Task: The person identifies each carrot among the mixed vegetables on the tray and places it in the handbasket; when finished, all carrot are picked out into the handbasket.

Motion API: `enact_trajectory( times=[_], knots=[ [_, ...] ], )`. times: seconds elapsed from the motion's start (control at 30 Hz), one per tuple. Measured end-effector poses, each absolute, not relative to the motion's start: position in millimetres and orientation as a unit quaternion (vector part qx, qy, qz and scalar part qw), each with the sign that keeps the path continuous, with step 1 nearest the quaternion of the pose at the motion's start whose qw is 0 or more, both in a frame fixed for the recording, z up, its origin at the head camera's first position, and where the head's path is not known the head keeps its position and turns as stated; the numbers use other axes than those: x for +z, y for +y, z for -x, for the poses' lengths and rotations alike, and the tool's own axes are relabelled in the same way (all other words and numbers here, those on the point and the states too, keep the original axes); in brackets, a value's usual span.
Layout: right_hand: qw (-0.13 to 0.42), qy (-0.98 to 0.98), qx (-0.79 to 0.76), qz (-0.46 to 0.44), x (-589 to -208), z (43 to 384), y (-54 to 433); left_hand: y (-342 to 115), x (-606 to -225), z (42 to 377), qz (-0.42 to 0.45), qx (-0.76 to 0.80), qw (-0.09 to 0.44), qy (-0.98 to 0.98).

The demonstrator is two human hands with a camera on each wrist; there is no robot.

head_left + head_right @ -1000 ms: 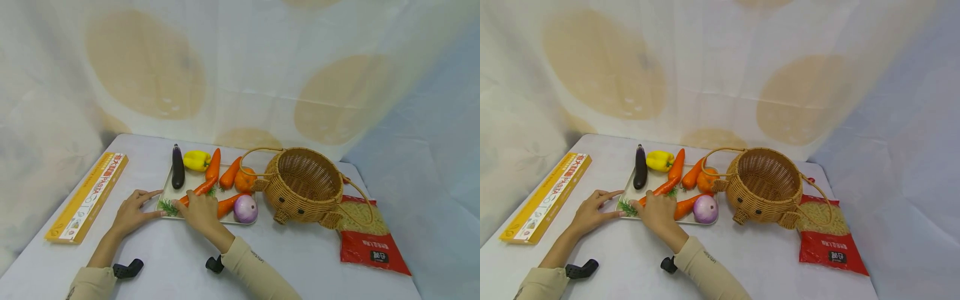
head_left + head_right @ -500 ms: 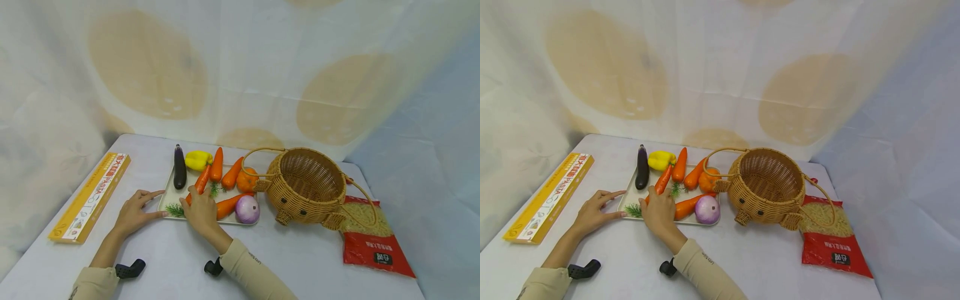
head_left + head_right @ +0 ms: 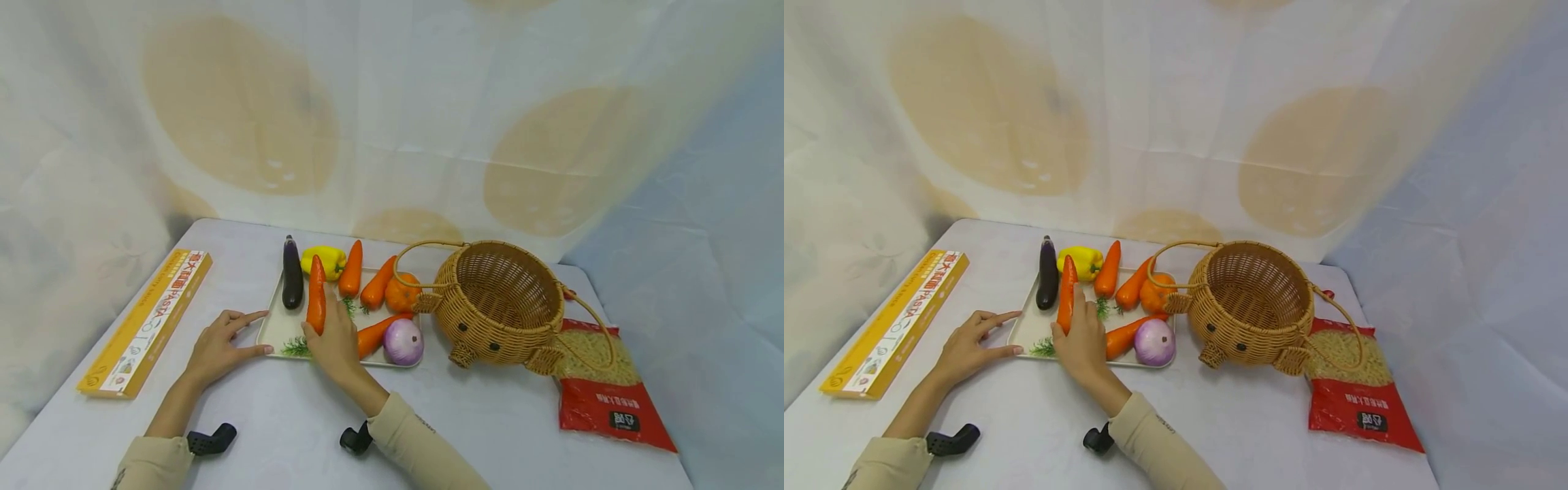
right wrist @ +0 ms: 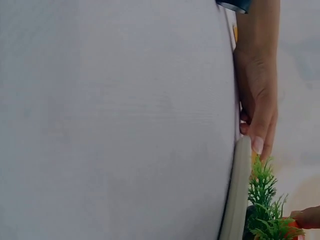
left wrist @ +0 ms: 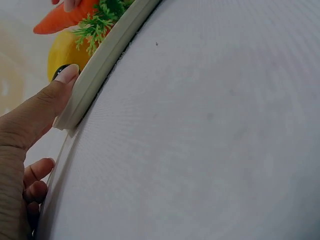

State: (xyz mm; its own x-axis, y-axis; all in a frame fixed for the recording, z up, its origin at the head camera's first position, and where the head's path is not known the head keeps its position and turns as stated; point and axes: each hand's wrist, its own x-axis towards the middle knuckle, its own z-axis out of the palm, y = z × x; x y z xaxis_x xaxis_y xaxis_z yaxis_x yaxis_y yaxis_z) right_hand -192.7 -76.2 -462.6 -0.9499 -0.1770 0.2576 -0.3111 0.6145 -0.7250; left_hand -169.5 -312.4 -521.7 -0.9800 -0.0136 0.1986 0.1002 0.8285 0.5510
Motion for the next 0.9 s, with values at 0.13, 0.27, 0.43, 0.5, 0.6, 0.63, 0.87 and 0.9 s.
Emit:
enact_trajectory(
  times=[0.13, 0.27, 0.43, 0.5, 0.6, 0.63, 0.87, 0.9],
  knots=[
    [0.079, -0.885, 0.442, -0.120, -459, 194, -71, -312, -523, 171, 0.023, -0.291, 0.097, -0.951],
    [0.076, -0.882, 0.449, -0.120, -453, 194, -65, -310, -523, 172, 0.023, -0.291, 0.093, -0.952],
    [0.075, -0.873, 0.462, -0.135, -440, 192, -55, -309, -523, 172, 0.021, -0.290, 0.088, -0.953],
    [0.071, -0.869, 0.468, -0.143, -434, 192, -49, -309, -522, 172, 0.021, -0.291, 0.083, -0.953],
    [0.060, -0.865, 0.473, -0.157, -424, 194, -40, -310, -521, 172, 0.018, -0.296, 0.069, -0.953],
    [0.056, -0.863, 0.473, -0.165, -420, 196, -36, -311, -520, 172, 0.017, -0.297, 0.063, -0.953],
    [0.023, -0.847, 0.477, -0.233, -395, 207, -7, -314, -511, 173, 0.012, -0.307, 0.015, -0.952],
    [0.015, -0.846, 0.476, -0.240, -392, 209, -3, -314, -510, 173, 0.011, -0.307, 0.010, -0.951]
  ],
)
